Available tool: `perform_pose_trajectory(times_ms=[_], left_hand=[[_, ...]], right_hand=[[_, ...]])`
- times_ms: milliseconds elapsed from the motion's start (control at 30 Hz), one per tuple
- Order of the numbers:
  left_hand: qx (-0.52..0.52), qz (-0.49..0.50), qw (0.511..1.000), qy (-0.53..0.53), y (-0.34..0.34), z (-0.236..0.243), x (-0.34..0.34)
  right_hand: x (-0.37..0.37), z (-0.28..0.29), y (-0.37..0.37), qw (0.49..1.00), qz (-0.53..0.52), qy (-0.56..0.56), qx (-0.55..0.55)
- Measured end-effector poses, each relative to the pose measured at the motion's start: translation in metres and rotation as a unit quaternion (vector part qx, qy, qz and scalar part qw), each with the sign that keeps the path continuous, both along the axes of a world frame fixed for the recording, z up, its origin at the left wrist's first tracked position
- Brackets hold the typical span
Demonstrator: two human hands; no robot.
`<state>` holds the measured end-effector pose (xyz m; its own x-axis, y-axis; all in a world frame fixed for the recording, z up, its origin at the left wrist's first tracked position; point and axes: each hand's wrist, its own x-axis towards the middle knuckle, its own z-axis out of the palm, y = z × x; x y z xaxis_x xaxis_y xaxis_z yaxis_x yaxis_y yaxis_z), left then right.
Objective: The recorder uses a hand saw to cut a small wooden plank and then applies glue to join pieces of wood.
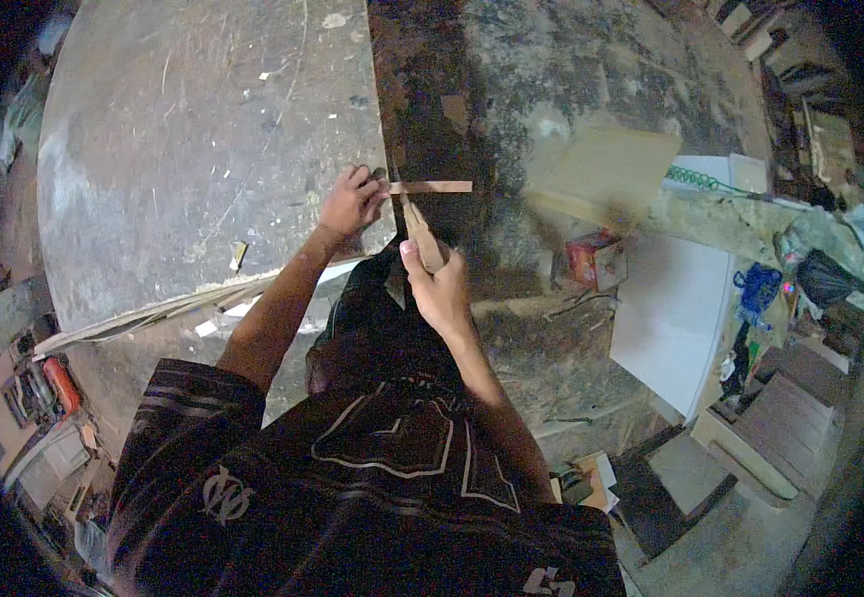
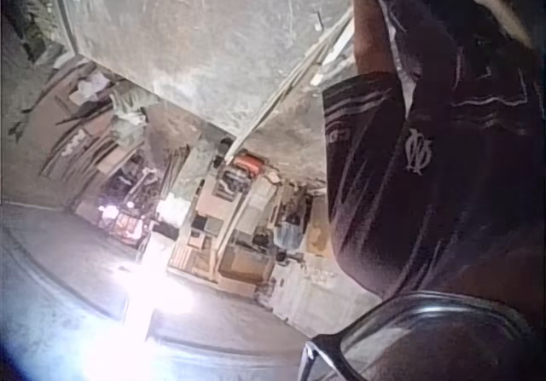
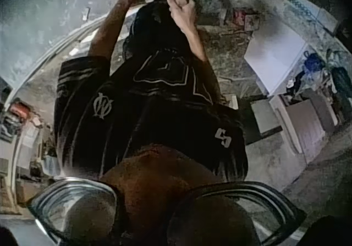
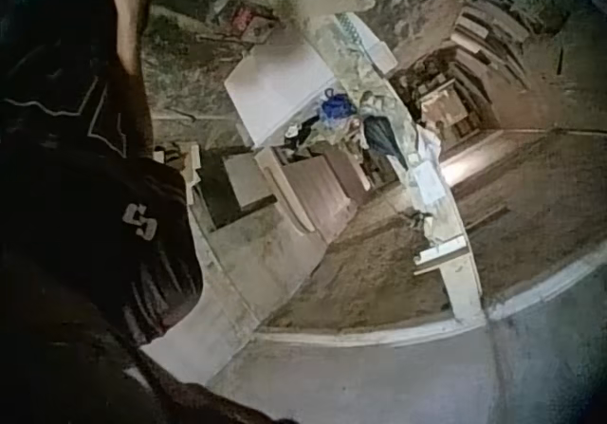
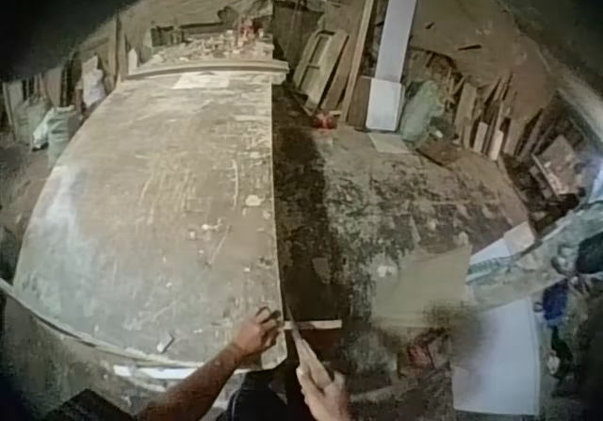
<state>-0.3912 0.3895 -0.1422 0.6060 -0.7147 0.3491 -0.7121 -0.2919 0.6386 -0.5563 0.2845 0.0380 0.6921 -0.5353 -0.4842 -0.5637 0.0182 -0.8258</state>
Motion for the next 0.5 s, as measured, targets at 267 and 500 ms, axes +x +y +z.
perform_pose_trajectory(times_ms=[267,500], left_hand=[[-0.001,-0.013,1.000,-0.015,0.002,-0.008,0.004],[-0.008,-0.003,1.000,-0.028,0.004,-0.007,0.003]], right_hand=[[0.000,0.002,-0.001,0.999,-0.025,0.019,0.019],[-0.004,-0.005,0.003,0.999,-0.032,-0.008,0.013]])
